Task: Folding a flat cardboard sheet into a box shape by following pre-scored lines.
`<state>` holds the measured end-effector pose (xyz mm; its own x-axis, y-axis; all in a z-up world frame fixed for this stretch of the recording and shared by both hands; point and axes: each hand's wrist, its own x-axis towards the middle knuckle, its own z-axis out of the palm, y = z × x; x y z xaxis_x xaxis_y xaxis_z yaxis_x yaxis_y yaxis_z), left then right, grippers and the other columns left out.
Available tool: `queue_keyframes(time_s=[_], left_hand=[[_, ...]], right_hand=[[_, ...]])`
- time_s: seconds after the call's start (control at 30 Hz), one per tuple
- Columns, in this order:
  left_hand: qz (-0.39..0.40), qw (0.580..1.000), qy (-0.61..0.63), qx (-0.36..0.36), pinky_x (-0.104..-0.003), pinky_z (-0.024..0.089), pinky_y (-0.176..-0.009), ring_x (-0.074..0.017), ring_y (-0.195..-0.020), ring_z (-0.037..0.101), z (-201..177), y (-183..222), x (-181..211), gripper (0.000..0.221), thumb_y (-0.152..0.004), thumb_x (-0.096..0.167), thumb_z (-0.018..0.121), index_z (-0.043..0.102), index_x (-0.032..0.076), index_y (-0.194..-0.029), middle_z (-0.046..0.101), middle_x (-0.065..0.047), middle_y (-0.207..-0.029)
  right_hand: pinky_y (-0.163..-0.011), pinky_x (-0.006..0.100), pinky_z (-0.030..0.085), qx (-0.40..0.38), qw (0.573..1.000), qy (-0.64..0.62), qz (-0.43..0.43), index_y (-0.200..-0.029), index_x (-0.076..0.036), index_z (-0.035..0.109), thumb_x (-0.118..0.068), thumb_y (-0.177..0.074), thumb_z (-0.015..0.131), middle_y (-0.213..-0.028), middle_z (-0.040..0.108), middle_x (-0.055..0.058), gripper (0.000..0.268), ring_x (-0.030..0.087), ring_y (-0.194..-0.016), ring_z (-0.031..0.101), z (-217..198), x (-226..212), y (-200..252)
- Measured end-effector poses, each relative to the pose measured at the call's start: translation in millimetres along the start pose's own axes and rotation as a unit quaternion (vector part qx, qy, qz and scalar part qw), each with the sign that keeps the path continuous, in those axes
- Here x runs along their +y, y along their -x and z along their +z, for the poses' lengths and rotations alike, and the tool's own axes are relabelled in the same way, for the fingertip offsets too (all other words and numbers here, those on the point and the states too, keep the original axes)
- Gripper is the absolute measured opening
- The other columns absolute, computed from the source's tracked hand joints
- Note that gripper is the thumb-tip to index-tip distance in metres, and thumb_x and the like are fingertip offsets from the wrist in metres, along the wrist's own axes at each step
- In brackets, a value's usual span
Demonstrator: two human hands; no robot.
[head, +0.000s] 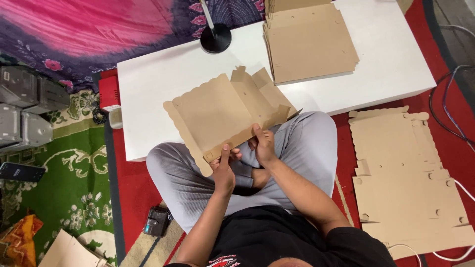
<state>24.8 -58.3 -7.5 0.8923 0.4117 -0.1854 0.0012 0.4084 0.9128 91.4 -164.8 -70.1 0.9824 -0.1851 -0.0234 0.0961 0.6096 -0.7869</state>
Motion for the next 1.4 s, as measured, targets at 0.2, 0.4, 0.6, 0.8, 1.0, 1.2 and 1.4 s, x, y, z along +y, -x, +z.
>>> queue_keyframes(time_s=[0.2, 0.4, 0.6, 0.8, 1.0, 1.2, 1.4], left_hand=[[0.003, 1.000, 0.027, 0.011, -0.034, 0.065, -0.061, -0.0234, -0.063, 0.075, -1.4, 3.3, 2.6, 0.017, -0.100, 0.020, 0.068, 0.069, 0.004, -0.095, 0.075, -0.018, -0.076], [0.002, 0.999, 0.029, 0.019, -0.034, 0.065, -0.061, -0.0234, -0.063, 0.075, -1.0, 6.9, 13.7, 0.021, -0.100, 0.021, 0.069, 0.069, 0.002, -0.091, 0.075, -0.019, -0.076], [0.010, 1.000, -0.006, 0.003, -0.035, 0.065, -0.060, -0.0253, -0.064, 0.076, -13.6, 4.6, 11.6, 0.024, -0.100, 0.022, 0.069, 0.070, 0.000, -0.091, 0.076, -0.021, -0.077], [0.027, 0.999, -0.001, -0.035, -0.033, 0.065, -0.060, -0.0226, -0.062, 0.075, -14.7, 2.0, 10.5, 0.022, -0.100, 0.017, 0.068, 0.071, 0.003, -0.084, 0.075, -0.018, -0.074], [0.050, 0.997, -0.020, -0.057, -0.034, 0.065, -0.059, -0.0229, -0.061, 0.076, -12.7, -2.7, 12.7, 0.025, -0.101, 0.016, 0.067, 0.072, 0.001, -0.082, 0.076, -0.019, -0.074], [0.069, 0.995, -0.042, -0.051, -0.034, 0.065, -0.061, -0.0194, -0.061, 0.074, 1.9, -0.3, 12.2, 0.020, -0.100, 0.015, 0.069, 0.069, -0.001, -0.088, 0.075, -0.016, -0.074], [0.071, 0.995, -0.063, -0.042, -0.033, 0.065, -0.058, -0.0204, -0.060, 0.074, -0.9, -8.9, 1.6, 0.018, -0.098, 0.015, 0.072, 0.070, -0.002, -0.092, 0.074, -0.018, -0.072]], right_hand=[[-0.039, 0.024, 0.032, 0.029, 0.998, -0.042, 0.038, -0.058, -0.009, 0.052, -0.022, -0.104, 0.065, -0.044, 0.033, 0.000, 0.049, 0.011, -0.033, 0.033, 3.2, -3.9, -3.2], [-0.042, 0.020, 0.032, 0.026, 0.990, -0.098, 0.102, -0.065, -0.013, 0.056, -0.036, -0.096, 0.074, -0.048, 0.033, -0.004, 0.043, 0.009, -0.039, 0.034, 1.5, -14.6, -9.8], [-0.038, 0.021, 0.031, 0.098, 0.993, -0.051, 0.040, -0.063, -0.010, 0.053, -0.018, -0.096, 0.074, -0.042, 0.033, -0.001, 0.040, 0.010, -0.034, 0.034, -6.8, -30.9, -28.3], [-0.038, 0.023, 0.039, 0.122, 0.992, -0.036, -0.007, -0.070, -0.006, 0.059, -0.018, -0.095, 0.075, -0.046, 0.045, 0.004, 0.032, 0.011, -0.039, 0.047, -17.3, -34.7, -32.0], [-0.053, 0.032, 0.059, 0.109, 0.992, -0.052, -0.022, -0.085, -0.001, 0.066, -0.016, -0.095, 0.076, -0.066, 0.067, 0.013, 0.021, 0.020, -0.057, 0.070, -39.9, -22.6, -43.5], [-0.033, 0.025, 0.033, 0.052, 0.996, -0.066, 0.015, -0.069, -0.006, 0.057, -0.012, -0.096, 0.069, -0.041, 0.034, 0.003, 0.031, 0.012, -0.029, 0.035, -7.6, -18.5, -20.9], [-0.033, 0.022, 0.030, 0.016, 0.997, -0.073, 0.016, -0.068, -0.008, 0.054, -0.012, -0.100, 0.065, -0.039, 0.031, -0.001, 0.034, 0.010, -0.027, 0.033, -8.1, -19.9, -19.3]])
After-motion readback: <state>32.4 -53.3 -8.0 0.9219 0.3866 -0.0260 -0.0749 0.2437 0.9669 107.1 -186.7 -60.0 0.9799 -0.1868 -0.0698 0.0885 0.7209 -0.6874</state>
